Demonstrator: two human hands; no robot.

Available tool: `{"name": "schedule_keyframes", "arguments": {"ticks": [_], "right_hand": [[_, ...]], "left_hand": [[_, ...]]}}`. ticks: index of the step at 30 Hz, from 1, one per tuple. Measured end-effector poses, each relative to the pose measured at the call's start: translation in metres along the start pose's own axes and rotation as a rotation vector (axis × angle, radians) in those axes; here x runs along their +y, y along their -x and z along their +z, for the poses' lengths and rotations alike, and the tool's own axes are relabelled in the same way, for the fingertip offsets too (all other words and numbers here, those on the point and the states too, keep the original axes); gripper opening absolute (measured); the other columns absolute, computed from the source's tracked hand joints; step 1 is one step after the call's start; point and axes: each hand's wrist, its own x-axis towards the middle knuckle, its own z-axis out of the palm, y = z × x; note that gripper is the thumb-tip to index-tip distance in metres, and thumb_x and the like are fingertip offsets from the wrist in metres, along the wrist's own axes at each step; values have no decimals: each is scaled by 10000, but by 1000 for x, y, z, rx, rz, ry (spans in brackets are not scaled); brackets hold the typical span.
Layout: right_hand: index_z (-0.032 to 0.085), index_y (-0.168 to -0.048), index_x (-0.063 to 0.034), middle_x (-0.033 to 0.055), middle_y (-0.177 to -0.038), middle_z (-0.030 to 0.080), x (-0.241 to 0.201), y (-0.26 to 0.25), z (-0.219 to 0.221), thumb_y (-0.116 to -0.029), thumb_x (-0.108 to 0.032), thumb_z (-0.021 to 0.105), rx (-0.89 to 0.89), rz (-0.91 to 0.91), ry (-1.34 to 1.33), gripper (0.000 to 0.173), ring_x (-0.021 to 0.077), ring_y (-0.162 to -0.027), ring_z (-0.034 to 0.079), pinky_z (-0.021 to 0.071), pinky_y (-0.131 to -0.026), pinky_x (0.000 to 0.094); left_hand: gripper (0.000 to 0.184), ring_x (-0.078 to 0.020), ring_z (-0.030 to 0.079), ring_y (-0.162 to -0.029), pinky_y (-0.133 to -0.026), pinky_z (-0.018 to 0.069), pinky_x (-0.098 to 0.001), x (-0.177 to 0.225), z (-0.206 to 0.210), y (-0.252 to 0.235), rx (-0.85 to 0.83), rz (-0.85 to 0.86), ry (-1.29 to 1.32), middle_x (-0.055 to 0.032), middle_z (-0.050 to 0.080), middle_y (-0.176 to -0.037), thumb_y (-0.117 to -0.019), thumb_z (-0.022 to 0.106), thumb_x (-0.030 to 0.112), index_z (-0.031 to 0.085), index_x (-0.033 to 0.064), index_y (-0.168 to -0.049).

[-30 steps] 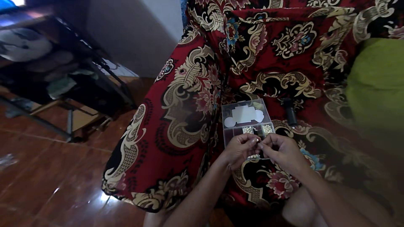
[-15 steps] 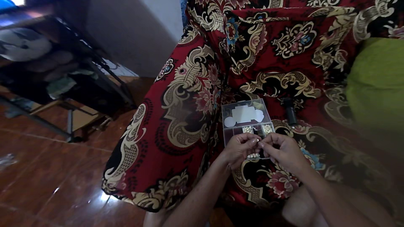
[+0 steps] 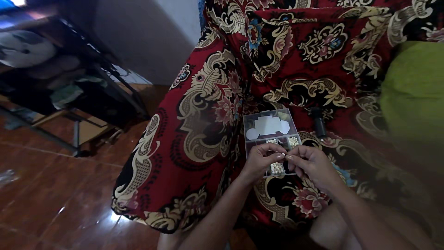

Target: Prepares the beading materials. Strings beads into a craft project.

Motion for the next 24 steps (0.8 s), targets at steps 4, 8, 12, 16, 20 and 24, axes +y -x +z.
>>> {"name": "schedule_keyframes", "arguments": {"ticks": [4, 8, 12, 16, 20, 24], "right_hand": [[706, -922, -37, -12, -689, 703, -3, 0, 2, -955, -25, 650, 8, 28, -78, 66, 22, -490, 581, 486, -468, 158], [700, -963, -24, 7, -736, 733, -5, 0, 2, -978, -43, 617, -13, 50, -139, 87, 60, -540, 648, 556, -523, 197], [686, -1032, -29, 16, -816, 755, -2, 0, -2, -1068, -152, 481, -63, 26, -140, 241, 85, -610, 693, 598, -591, 226], [691, -1038, -33, 13, -819, 751, -3, 0, -4, -1023, -137, 572, -81, 23, -140, 159, 86, -623, 696, 602, -601, 228], [705, -1038, -22, 14, -805, 748, -4, 1, -2, -989, -95, 627, -74, 39, -138, 118, 84, -611, 690, 598, -592, 223], [705, -1008, -23, 12, -783, 745, -4, 1, -2, -981, -69, 626, -82, 54, -147, 95, 76, -594, 681, 588, -577, 210]], "left_hand": [[125, -102, 701, -896, -839, 597, -292, 0, 0, 0, -3, 39, 7, -22, 723, -1029, -919, 630, -42, 724, 14, -980], [120, -107, 700, -902, -846, 599, -301, -1, -1, 0, 10, 39, 7, -27, 718, -1031, -926, 629, -38, 722, 10, -985], [125, -111, 699, -898, -850, 596, -304, 0, -2, -1, 22, 32, -17, -32, 719, -1028, -937, 615, -38, 718, 5, -994], [125, -108, 698, -911, -853, 598, -302, -1, -2, -1, 25, 35, -4, -25, 713, -1044, -923, 626, -48, 717, 14, -983], [138, -84, 681, -950, -856, 587, -269, -2, -2, -1, 6, 82, -40, -27, 704, -1065, -887, 657, -81, 741, 4, -955], [157, -72, 669, -997, -884, 572, -236, -4, -2, 0, 8, 146, -82, -29, 708, -1055, -864, 684, -97, 773, 2, -948]]}}
